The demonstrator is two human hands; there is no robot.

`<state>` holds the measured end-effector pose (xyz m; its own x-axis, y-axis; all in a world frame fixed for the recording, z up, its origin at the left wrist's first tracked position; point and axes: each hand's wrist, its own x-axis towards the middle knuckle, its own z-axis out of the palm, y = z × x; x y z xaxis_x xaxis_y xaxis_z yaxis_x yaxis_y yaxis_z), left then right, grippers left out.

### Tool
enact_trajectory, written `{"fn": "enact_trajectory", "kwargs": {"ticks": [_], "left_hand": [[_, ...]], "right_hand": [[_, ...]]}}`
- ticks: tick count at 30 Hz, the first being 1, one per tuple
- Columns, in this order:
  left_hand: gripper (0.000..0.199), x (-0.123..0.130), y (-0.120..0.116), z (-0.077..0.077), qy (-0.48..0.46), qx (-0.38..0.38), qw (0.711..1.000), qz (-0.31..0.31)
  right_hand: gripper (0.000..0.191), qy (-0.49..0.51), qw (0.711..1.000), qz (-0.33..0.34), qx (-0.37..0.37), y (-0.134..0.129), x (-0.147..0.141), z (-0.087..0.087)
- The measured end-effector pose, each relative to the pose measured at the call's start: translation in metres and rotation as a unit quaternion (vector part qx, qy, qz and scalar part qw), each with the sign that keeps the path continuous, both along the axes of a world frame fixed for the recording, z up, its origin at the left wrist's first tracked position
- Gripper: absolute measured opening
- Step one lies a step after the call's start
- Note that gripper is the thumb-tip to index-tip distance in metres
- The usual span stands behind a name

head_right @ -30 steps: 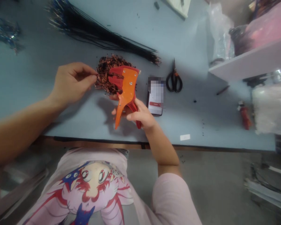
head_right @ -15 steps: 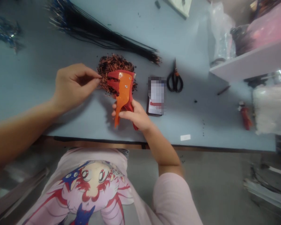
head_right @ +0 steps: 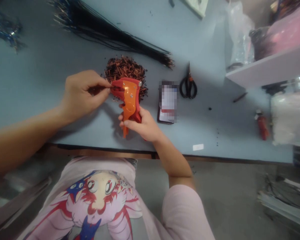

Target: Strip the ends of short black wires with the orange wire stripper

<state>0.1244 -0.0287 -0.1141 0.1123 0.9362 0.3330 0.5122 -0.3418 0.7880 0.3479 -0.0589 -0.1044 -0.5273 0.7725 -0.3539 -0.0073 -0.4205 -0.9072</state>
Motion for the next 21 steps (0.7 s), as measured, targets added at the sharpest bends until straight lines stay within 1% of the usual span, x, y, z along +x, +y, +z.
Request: {"fn": "enact_trajectory", "kwargs": {"ticks": [6, 14, 21], "left_hand": [[0.014, 0.0004, -0.0011, 0.002, 0.041, 0.021, 0.999, 0.009], [0.012, 0.001, 0.0017, -0.0018, 0.02, 0.108, 0.994, -0.001], [0.014, 0.0005, 0.0001, 0.001, 0.032, 0.067, 0.997, 0.004]], "right_hand": [[0.043, -0.017, 0.999, 0.0, 0.027, -0.0023, -0.0015, 0.0021], [0.032, -0.053, 0.996, 0.004, 0.067, -0.0015, 0.0013, 0.0013], [0.032, -0.067, 0.995, 0.007, 0.068, -0.0014, 0.0004, 0.0037]]}}
